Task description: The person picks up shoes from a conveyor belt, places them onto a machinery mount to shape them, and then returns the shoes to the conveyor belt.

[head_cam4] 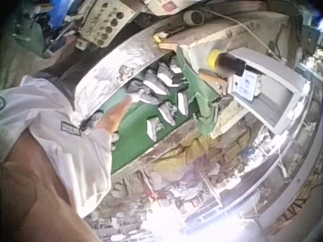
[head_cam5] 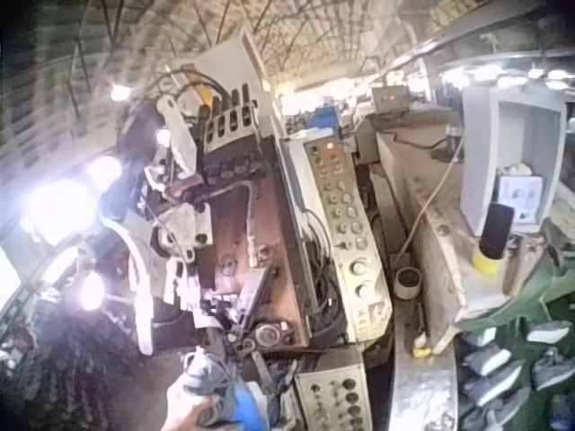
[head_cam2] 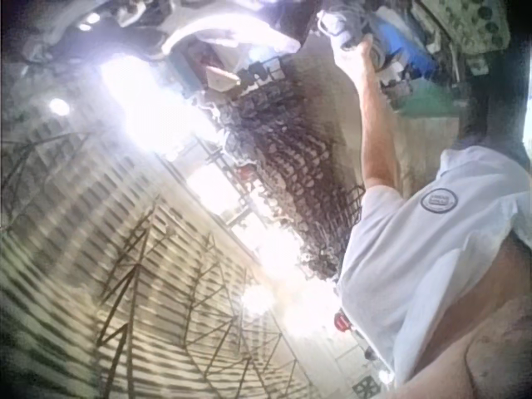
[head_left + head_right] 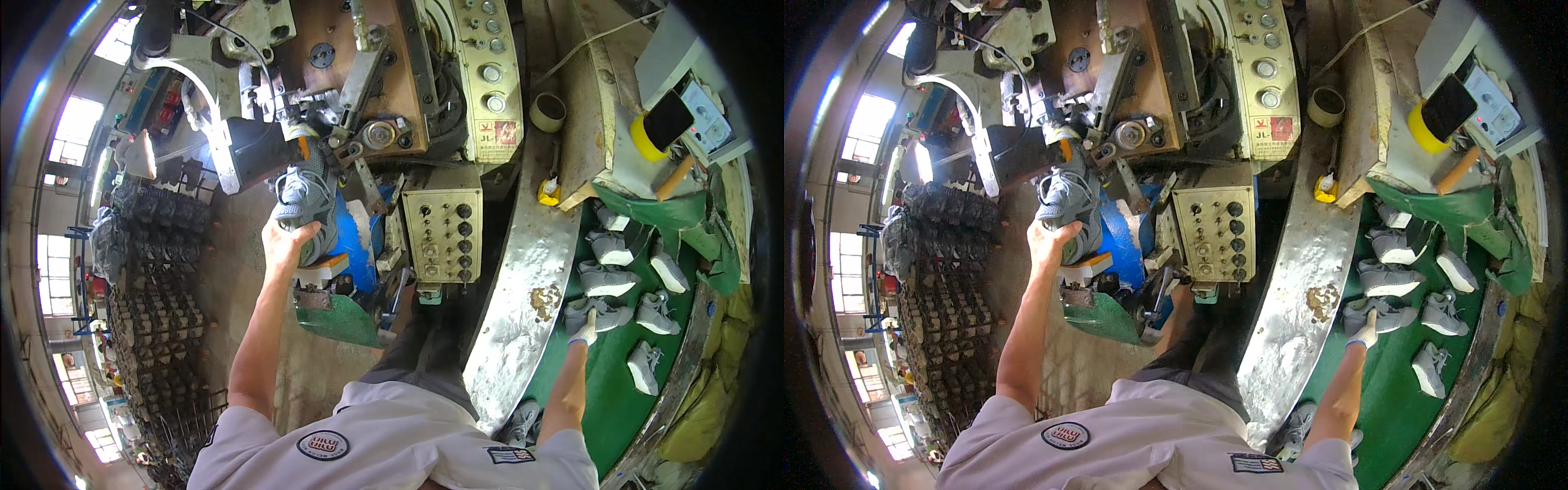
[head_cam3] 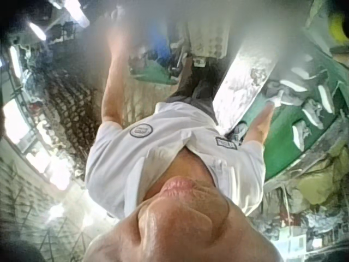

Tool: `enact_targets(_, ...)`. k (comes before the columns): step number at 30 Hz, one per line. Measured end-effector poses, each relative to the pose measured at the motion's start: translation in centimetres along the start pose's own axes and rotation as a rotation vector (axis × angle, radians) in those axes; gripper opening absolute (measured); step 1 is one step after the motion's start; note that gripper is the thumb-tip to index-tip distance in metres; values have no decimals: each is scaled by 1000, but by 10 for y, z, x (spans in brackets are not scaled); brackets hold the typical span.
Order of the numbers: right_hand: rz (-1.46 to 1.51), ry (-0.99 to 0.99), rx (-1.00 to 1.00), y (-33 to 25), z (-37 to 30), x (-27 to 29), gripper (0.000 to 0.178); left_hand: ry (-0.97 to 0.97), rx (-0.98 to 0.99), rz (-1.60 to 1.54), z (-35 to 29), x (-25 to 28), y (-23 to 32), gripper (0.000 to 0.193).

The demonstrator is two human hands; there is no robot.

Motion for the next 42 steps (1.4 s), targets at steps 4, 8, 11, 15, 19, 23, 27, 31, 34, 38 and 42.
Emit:
enact_targets(4, 234, -326, -114, -23, -34, 19, 65, 59, 48, 93, -8, 13, -11, 55)
enact_targets(8, 497, -707, -240, -54, -154, 61, 62, 44, 23, -4, -13, 12, -4, 61)
enact_targets(11, 611, -688, -96, -99, -297, 67, 74, 92, 6, 73, -15, 15, -5, 58)
enact_targets(15, 836, -847, -328, -154, -404, 14, 94, 50, 12, 62, -9, 20, -13, 61)
enact_targets(19, 535, -1037, -399, -182, -474, -59, 67, 45, -9, 47, -10, 19, -5, 59)
enact_targets(23, 325, -1056, -290, -208, -565, -108, 51, 56, 123, 94, -10, 27, -1, 72)
enact_targets(27, 358, -1167, -420, -192, -580, -158, 46, -74, 23, 31, 8, 66, -19, 58)
enact_targets(31, 384, -1381, -255, -179, -586, -206, 42, -531, 32, -262, 27, 109, -78, 78)
enact_targets(34, 317, -1317, -296, -164, -610, -234, 39, -607, 157, -559, 27, 81, -34, 67)
enact_targets(38, 231, -1351, -258, -162, -638, -268, 58, -563, 268, -681, 62, 44, -38, 47)
enact_targets(42, 22, -1366, -3, -163, -648, -299, 59, -365, 271, -664, 83, 47, -49, 34)
Point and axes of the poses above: each hand's wrist, its own z-axis towards the middle knuckle, its own x-axis out of the back of the hand, y = z × x, the point moved 2 cm from there along z, towards the middle knuckle, and after that the axes turned 10 degrees about x, right-handed, at the moved point
